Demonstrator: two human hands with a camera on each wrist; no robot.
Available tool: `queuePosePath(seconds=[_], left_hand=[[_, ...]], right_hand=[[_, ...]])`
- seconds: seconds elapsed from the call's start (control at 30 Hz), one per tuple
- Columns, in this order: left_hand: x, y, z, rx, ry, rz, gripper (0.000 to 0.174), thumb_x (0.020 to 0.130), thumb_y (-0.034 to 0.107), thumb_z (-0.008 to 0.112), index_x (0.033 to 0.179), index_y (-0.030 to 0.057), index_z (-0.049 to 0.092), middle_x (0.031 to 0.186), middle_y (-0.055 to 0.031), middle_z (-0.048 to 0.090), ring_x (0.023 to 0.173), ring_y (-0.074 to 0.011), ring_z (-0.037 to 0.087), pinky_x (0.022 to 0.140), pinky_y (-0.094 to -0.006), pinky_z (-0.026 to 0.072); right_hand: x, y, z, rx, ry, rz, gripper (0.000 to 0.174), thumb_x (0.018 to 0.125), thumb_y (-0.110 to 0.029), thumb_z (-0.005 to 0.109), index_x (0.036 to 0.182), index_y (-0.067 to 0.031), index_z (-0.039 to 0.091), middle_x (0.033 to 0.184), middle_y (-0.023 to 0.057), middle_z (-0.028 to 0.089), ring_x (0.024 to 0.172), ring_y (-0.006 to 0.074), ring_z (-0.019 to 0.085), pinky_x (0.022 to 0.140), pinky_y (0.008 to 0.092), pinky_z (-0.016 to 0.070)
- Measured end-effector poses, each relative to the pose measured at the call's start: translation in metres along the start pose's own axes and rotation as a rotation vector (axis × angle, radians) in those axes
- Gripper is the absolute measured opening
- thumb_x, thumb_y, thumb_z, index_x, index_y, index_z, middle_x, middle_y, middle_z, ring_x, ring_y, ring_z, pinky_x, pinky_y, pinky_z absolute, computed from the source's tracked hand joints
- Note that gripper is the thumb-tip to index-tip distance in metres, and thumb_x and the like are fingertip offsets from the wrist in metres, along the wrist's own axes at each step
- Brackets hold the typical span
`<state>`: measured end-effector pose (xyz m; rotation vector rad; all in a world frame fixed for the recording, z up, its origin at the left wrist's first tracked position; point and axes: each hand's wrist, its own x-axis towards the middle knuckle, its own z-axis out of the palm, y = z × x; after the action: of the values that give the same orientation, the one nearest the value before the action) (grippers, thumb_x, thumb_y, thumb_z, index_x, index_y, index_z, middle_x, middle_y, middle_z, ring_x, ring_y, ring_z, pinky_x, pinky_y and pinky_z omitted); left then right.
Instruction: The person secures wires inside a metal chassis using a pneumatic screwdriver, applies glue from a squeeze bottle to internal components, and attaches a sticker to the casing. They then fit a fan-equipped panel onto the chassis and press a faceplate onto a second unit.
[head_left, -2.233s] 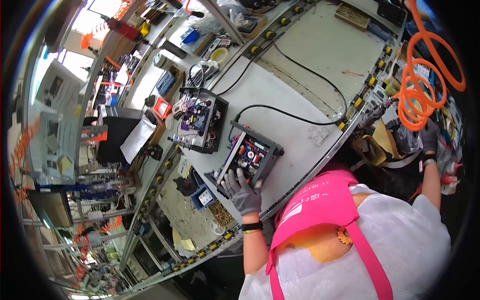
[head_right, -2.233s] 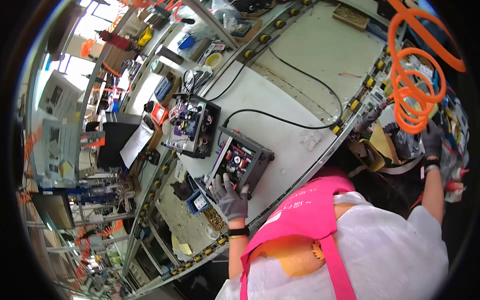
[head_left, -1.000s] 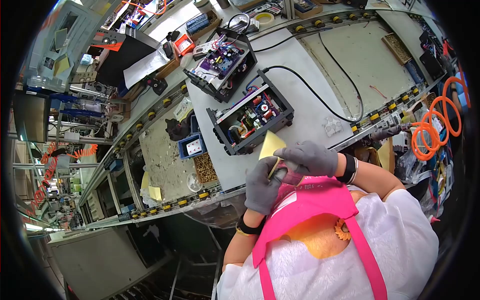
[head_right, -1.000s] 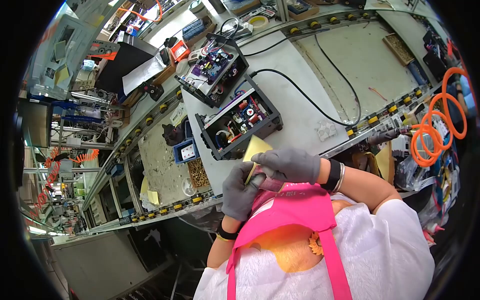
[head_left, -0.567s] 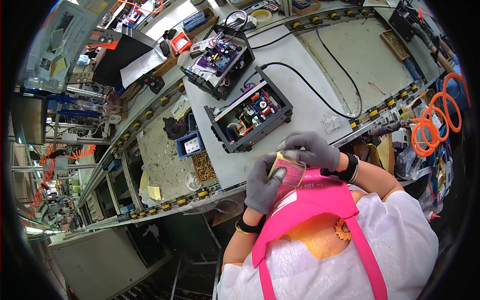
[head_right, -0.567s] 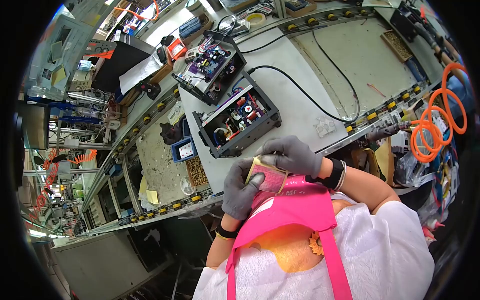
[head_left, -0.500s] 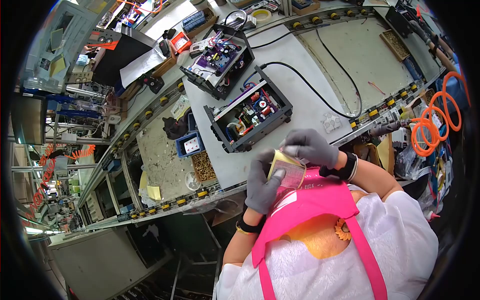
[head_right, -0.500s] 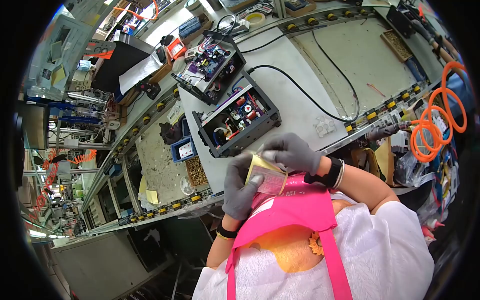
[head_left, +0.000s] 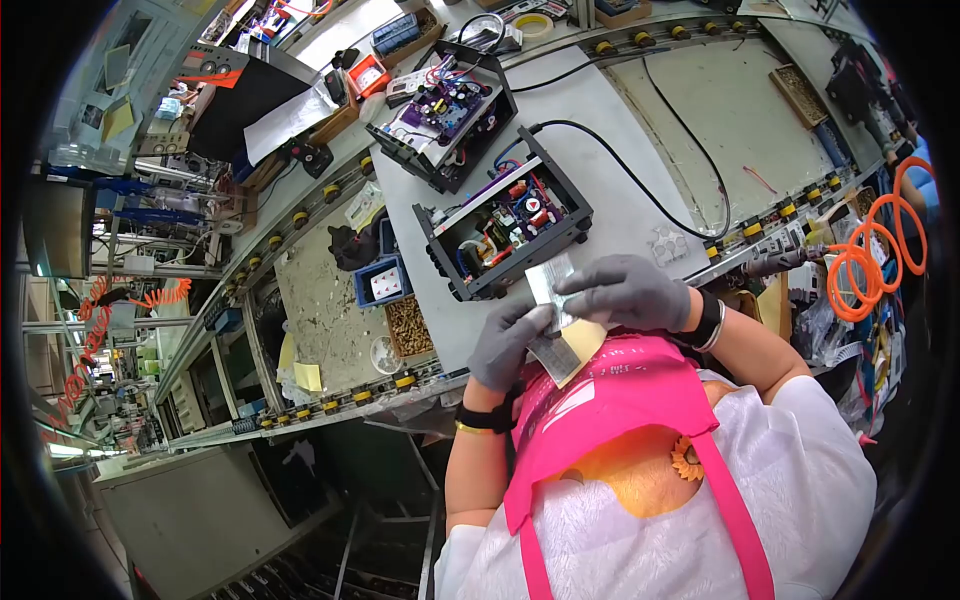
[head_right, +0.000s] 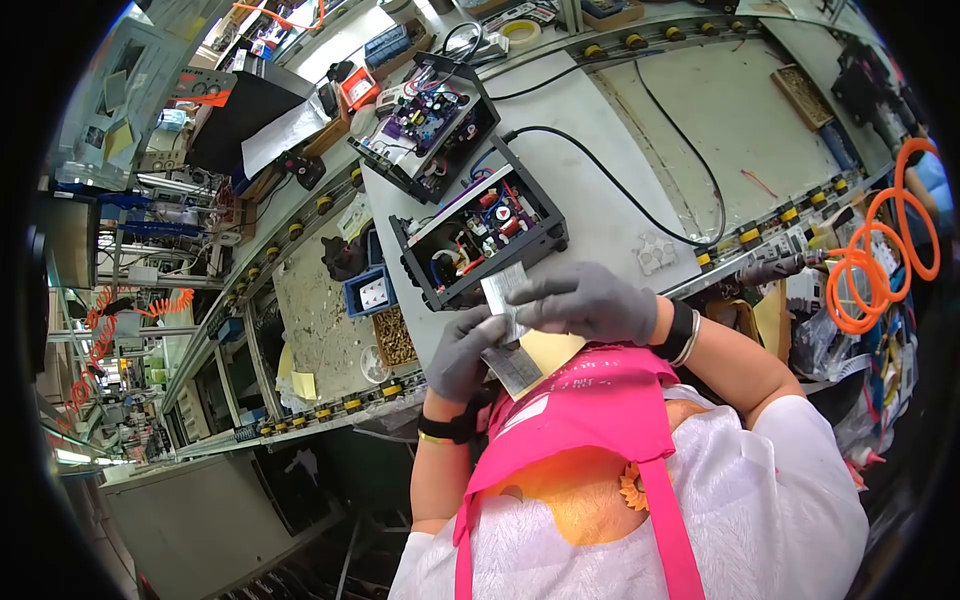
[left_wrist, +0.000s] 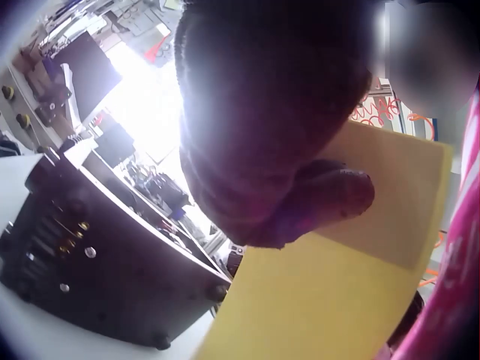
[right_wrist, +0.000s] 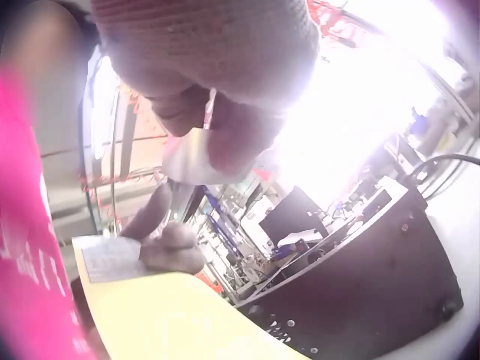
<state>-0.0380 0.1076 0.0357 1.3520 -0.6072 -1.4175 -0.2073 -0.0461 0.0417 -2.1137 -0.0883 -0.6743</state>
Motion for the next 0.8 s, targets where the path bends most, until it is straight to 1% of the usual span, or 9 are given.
queuePosePath(seconds=[0.07,0.13,0.17,0.27,0.37,0.47,0.53,0.67,0.8], left_hand=[[0.004,-0.005,0.002,-0.017,0.069,-0.054,0.024,0.089,0.021,0.053,0.094,-0.0013,0.063,0.078,-0.0032,0.061,0.074,-0.0105,0.055,0.070,-0.0238,0.0419],[0.009,-0.020,-0.007,0.054,0.114,-0.061,0.021,0.087,0.017,0.057,0.094,-0.0018,0.064,0.080,-0.0029,0.062,0.073,-0.0097,0.054,0.068,-0.0233,0.0420],[0.012,-0.025,-0.008,0.089,0.122,-0.052,0.022,0.087,0.018,0.057,0.094,-0.0018,0.064,0.080,-0.0030,0.062,0.073,-0.0098,0.055,0.068,-0.0236,0.0421],[0.022,-0.039,-0.002,0.116,0.113,-0.022,0.023,0.087,0.019,0.057,0.097,-0.0011,0.065,0.078,-0.0033,0.062,0.073,-0.0101,0.055,0.067,-0.0243,0.0430],[0.033,-0.060,-0.003,0.145,0.095,-0.046,0.025,0.088,0.020,0.058,0.102,0.0002,0.064,0.076,-0.0040,0.061,0.069,-0.0106,0.056,0.065,-0.0244,0.0442],[0.029,-0.051,0.003,0.228,0.244,-0.320,0.029,0.088,0.022,0.057,0.108,0.0006,0.061,0.075,-0.0045,0.061,0.065,-0.0111,0.057,0.062,-0.0246,0.0447],[0.025,-0.057,-0.005,0.299,0.195,-0.289,0.032,0.089,0.022,0.057,0.112,0.0009,0.059,0.073,-0.0044,0.061,0.063,-0.0113,0.057,0.060,-0.0243,0.0446],[0.022,-0.060,-0.012,0.320,0.122,-0.189,0.034,0.090,0.022,0.056,0.117,0.0016,0.058,0.070,-0.0036,0.060,0.063,-0.0107,0.057,0.058,-0.0232,0.0445],[0.037,-0.064,-0.012,0.319,0.086,-0.103,0.041,0.089,0.021,0.057,0.128,0.0084,0.050,0.069,-0.0035,0.058,0.061,-0.0102,0.058,0.056,-0.0243,0.0453]], right_hand=[[-0.009,0.011,0.006,-0.063,-0.024,0.028,0.029,0.077,-0.002,0.066,0.105,-0.0071,0.063,0.106,0.0133,0.063,0.090,0.0289,0.063,0.076,0.0333,0.0520],[-0.016,0.026,0.015,0.047,0.168,0.255,0.035,0.077,-0.005,0.066,0.111,-0.0090,0.063,0.112,0.0130,0.061,0.091,0.0247,0.063,0.078,0.0330,0.0513],[-0.025,0.034,0.019,0.291,0.208,0.530,0.034,0.082,-0.007,0.063,0.115,-0.0046,0.060,0.112,0.0125,0.061,0.094,0.0201,0.061,0.080,0.0314,0.0499],[-0.035,0.062,0.029,0.716,0.109,0.883,0.036,0.084,-0.020,0.065,0.115,-0.0020,0.060,0.108,0.0079,0.062,0.094,0.0124,0.057,0.080,0.0303,0.0486],[-0.048,0.088,0.061,0.840,0.222,0.862,0.036,0.085,-0.026,0.065,0.108,0.0019,0.063,0.098,0.0057,0.065,0.086,0.0101,0.058,0.078,0.0286,0.0472],[-0.054,0.118,0.077,0.743,0.281,0.885,0.030,0.083,-0.024,0.067,0.100,0.0004,0.067,0.090,0.0055,0.068,0.082,0.0113,0.059,0.076,0.0276,0.0474],[-0.057,0.141,0.076,0.516,0.209,0.877,0.029,0.083,-0.024,0.068,0.100,-0.0006,0.067,0.090,0.0068,0.068,0.082,0.0116,0.060,0.076,0.0271,0.0475],[-0.043,0.142,0.068,0.497,0.214,0.940,0.026,0.083,-0.021,0.068,0.101,-0.0029,0.068,0.092,0.0076,0.068,0.083,0.0123,0.060,0.077,0.0264,0.0470],[-0.050,0.160,0.077,0.472,0.205,0.919,0.027,0.083,-0.021,0.067,0.104,-0.0059,0.068,0.094,0.0068,0.069,0.085,0.0115,0.059,0.079,0.0263,0.0461]])
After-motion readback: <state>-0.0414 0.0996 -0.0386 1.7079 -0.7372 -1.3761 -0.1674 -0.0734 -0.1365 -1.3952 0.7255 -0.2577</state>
